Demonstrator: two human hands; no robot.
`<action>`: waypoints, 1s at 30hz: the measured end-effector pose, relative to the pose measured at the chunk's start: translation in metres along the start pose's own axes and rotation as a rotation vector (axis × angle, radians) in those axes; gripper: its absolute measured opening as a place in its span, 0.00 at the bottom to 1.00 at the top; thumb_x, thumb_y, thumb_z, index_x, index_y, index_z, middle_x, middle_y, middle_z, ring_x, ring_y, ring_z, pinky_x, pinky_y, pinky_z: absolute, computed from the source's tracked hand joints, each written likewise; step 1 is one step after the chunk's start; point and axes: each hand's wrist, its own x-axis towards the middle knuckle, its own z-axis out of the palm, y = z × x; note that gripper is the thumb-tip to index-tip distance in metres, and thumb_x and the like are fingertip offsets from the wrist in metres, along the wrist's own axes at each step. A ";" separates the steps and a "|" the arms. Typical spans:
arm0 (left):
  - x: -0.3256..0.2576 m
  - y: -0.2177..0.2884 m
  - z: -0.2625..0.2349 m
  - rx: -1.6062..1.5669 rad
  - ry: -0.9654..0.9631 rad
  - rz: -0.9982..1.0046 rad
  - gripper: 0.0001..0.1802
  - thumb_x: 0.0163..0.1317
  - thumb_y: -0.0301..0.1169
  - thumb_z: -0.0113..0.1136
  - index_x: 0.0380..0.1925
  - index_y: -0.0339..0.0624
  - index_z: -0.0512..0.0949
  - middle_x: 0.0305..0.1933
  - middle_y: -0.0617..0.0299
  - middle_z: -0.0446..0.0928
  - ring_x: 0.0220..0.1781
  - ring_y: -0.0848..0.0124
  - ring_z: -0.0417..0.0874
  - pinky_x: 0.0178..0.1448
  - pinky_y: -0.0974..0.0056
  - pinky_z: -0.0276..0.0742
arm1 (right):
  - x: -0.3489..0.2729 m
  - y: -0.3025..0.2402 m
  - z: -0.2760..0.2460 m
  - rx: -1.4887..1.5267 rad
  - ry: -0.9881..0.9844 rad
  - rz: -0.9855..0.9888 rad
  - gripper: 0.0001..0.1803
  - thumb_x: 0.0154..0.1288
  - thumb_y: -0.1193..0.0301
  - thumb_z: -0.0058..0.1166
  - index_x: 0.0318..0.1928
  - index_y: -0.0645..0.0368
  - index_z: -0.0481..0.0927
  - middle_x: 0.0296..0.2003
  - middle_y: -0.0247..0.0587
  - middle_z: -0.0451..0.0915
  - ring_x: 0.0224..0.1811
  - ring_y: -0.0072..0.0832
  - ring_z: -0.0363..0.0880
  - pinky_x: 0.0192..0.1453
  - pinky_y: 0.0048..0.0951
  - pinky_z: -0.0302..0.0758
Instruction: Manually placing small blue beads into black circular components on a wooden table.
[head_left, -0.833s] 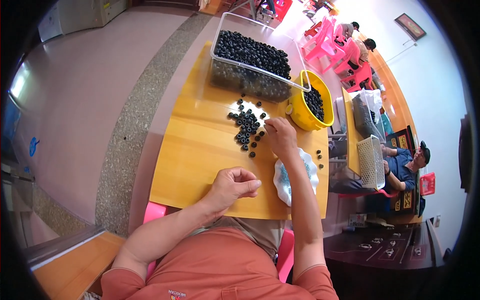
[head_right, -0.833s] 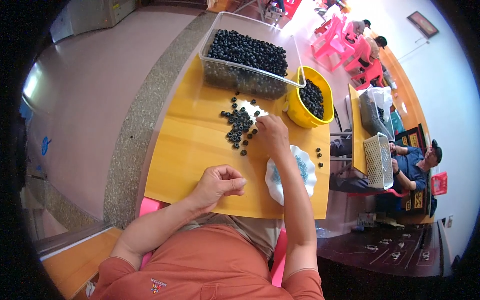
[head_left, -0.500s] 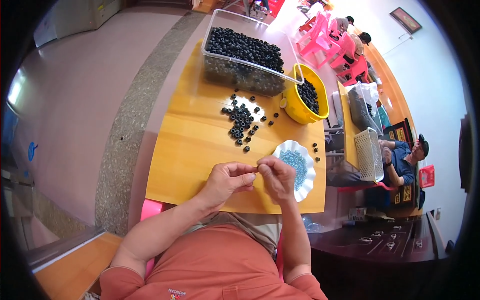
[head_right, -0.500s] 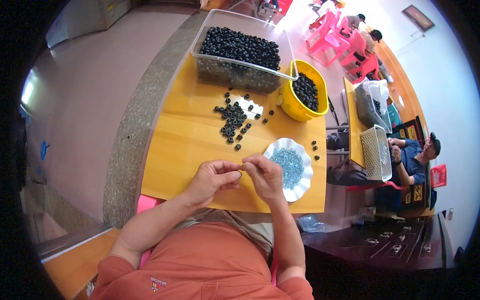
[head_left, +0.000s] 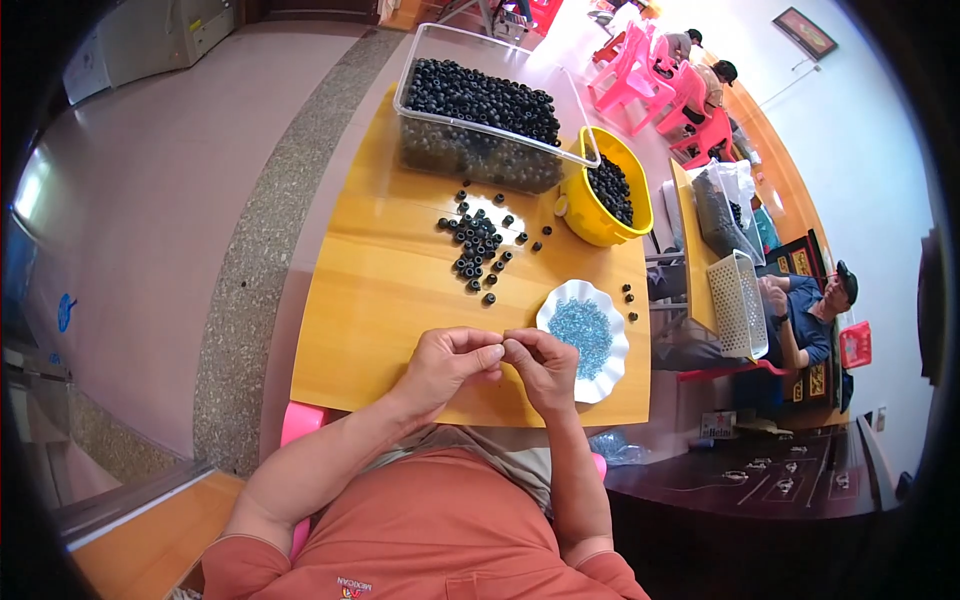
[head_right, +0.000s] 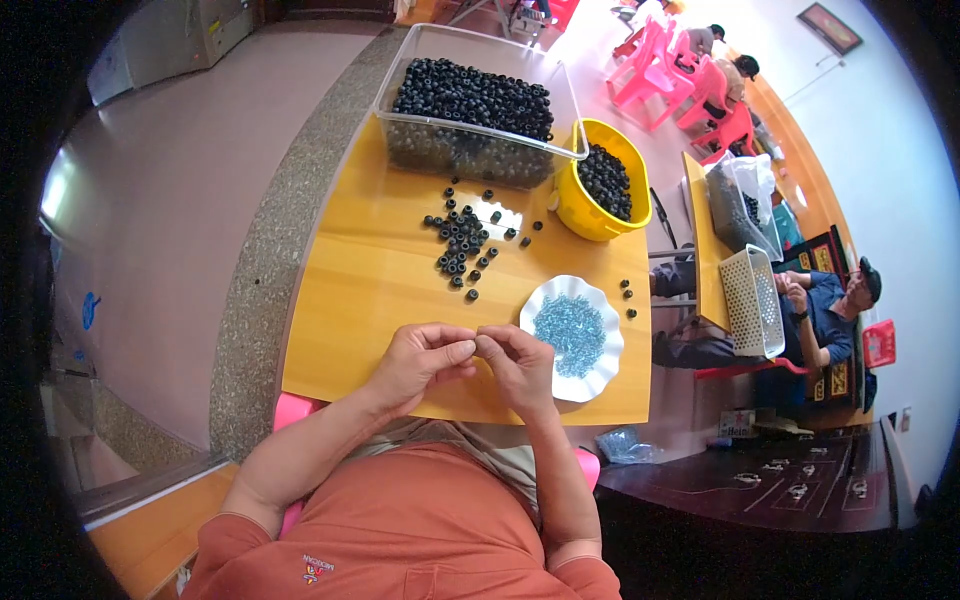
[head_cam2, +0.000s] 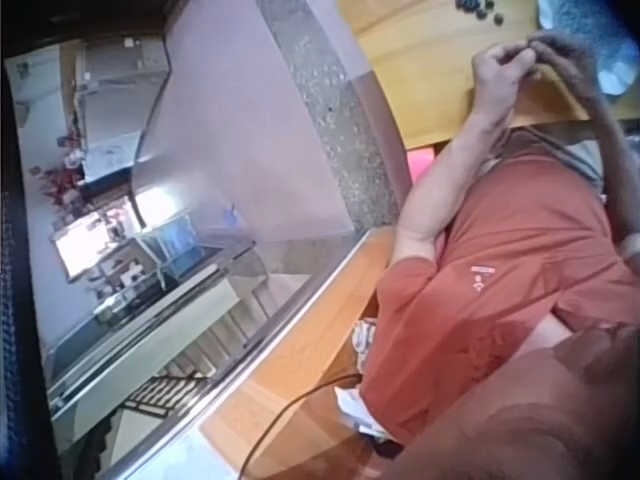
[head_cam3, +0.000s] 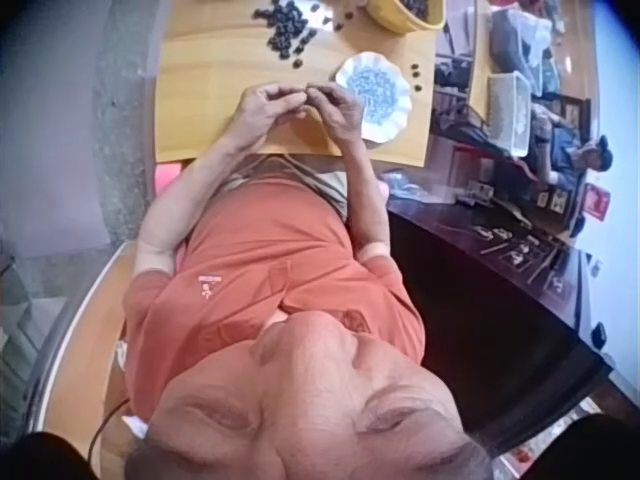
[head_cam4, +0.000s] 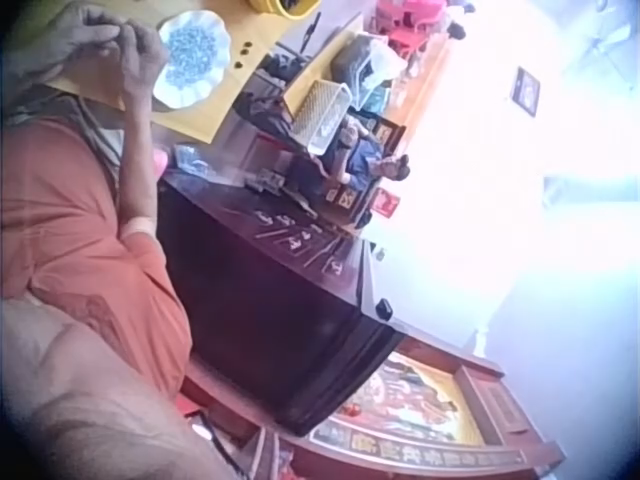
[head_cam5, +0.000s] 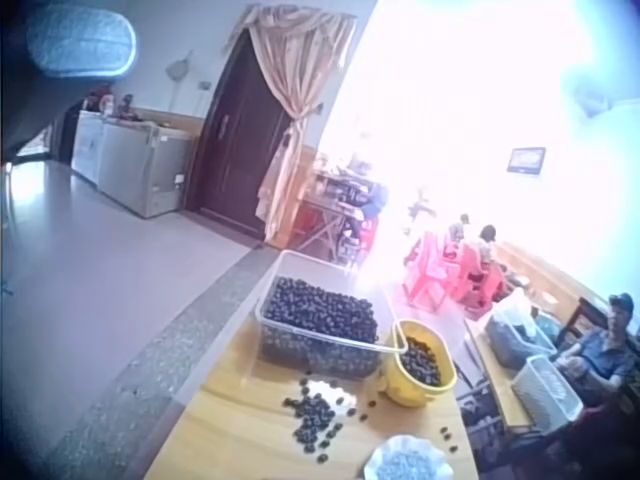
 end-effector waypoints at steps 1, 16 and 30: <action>0.000 0.000 -0.001 0.000 0.000 0.000 0.10 0.65 0.27 0.62 0.45 0.35 0.81 0.42 0.60 0.82 0.39 0.74 0.84 0.46 0.70 0.83 | 0.000 -0.001 0.000 0.044 -0.013 0.036 0.06 0.65 0.78 0.60 0.41 0.67 0.83 0.31 0.32 0.84 0.33 0.15 0.79 0.37 0.18 0.76; -0.002 -0.004 0.003 -0.013 -0.004 0.016 0.08 0.64 0.26 0.64 0.41 0.34 0.80 0.38 0.60 0.83 0.36 0.76 0.83 0.44 0.71 0.81 | -0.006 0.003 -0.007 0.305 -0.054 0.178 0.10 0.64 0.81 0.60 0.46 0.68 0.82 0.37 0.35 0.84 0.40 0.19 0.81 0.46 0.20 0.79; -0.003 -0.001 0.005 -0.035 0.003 -0.002 0.06 0.63 0.26 0.64 0.39 0.37 0.80 0.38 0.61 0.82 0.36 0.72 0.84 0.44 0.69 0.85 | -0.014 0.007 -0.010 0.414 -0.002 0.168 0.09 0.66 0.80 0.57 0.45 0.70 0.80 0.40 0.40 0.82 0.40 0.24 0.83 0.50 0.26 0.82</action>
